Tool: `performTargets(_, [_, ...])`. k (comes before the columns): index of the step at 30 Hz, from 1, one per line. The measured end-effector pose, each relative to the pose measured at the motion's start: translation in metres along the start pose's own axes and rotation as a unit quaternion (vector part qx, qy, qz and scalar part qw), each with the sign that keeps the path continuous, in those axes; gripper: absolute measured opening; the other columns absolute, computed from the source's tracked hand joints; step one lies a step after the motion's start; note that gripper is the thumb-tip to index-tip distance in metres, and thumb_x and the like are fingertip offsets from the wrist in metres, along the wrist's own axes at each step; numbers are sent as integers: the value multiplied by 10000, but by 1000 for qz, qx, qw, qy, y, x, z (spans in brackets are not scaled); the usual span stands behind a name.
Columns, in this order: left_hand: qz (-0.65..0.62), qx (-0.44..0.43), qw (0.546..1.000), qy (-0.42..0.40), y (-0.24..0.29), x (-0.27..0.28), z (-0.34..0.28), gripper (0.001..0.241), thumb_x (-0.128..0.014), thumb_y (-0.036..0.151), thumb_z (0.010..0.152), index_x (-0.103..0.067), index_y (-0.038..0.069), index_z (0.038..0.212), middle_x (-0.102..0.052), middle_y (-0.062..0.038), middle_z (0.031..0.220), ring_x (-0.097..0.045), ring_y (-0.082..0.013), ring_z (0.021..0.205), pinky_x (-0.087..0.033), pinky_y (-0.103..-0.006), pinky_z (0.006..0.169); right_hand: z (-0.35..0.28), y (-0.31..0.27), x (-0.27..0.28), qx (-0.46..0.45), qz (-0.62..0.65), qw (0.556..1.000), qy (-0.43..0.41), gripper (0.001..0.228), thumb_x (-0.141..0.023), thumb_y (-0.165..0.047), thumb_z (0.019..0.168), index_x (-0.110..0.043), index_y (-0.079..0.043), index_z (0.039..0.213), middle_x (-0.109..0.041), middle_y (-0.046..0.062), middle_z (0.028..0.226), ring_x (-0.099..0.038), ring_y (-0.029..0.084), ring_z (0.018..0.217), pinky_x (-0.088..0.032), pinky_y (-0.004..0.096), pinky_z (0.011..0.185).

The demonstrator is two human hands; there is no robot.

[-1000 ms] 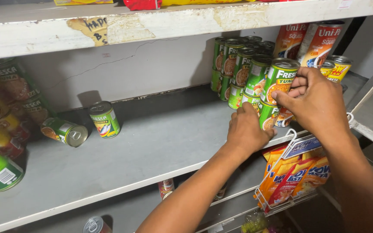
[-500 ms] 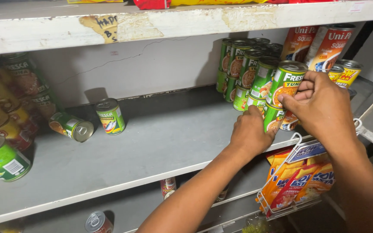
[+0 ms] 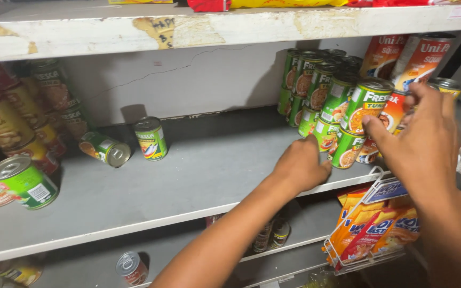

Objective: Organizing and stacking various canned food items on a grocery store shelf.

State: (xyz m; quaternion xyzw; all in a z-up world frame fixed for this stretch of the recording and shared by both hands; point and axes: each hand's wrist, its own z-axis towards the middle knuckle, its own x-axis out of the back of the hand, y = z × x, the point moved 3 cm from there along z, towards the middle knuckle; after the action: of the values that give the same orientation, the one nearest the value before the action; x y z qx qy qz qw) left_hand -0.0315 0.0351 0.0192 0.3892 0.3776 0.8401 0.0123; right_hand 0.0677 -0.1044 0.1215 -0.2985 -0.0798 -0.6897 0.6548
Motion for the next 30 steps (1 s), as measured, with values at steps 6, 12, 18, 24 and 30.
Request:
performTargets(6, [50, -6, 997, 52, -19, 77, -48, 380, -729, 252, 826, -636, -26, 1066, -723, -273, 982, -697, -462, 929, -557, -514, 830, -28, -49, -27, 109, 71, 989, 68, 556, -880, -113, 926, -542, 30, 1343, -547, 165, 1194, -568, 216, 933, -507, 344, 822])
performTargets(12, [109, -26, 975, 193, -58, 157, -93, 204, -653, 140, 824, -671, 24, 992, -728, -221, 979, -694, -446, 903, -553, -532, 785, -35, -139, -104, 139, 277, 950, -32, 575, -861, -134, 871, -549, 14, 1331, -638, 109, 1196, -581, 174, 917, -492, 297, 762])
performTargets(18, [156, 6, 958, 239, -75, 238, -146, 104, -637, 105, 870, -668, 33, 938, -722, -203, 946, -680, -447, 882, -539, -535, 742, -34, -213, -188, 152, 374, 903, -145, 646, -840, -209, 831, -522, 38, 1337, -658, 154, 1219, -615, 183, 874, -529, 322, 755])
performTargets(24, [357, 26, 911, 207, -148, 295, -171, 497, -698, 38, 738, -606, 68, 1226, -655, -202, 1186, -616, -423, 1133, -493, -504, 954, -24, -252, -250, 135, 310, 902, -268, 948, -880, -401, 712, -432, 83, 1393, -588, 280, 1238, -677, 340, 967, -557, 410, 847])
performTargets(30, [439, 131, 880, 122, -192, 310, -163, 819, -762, 10, 597, -573, 188, 1373, -530, -190, 1432, -509, -461, 1275, -402, -563, 943, -9, -270, -250, 151, 257, 897, -325, 1014, -860, -526, 684, -408, 73, 1367, -593, 311, 1205, -691, 411, 993, -552, 434, 882])
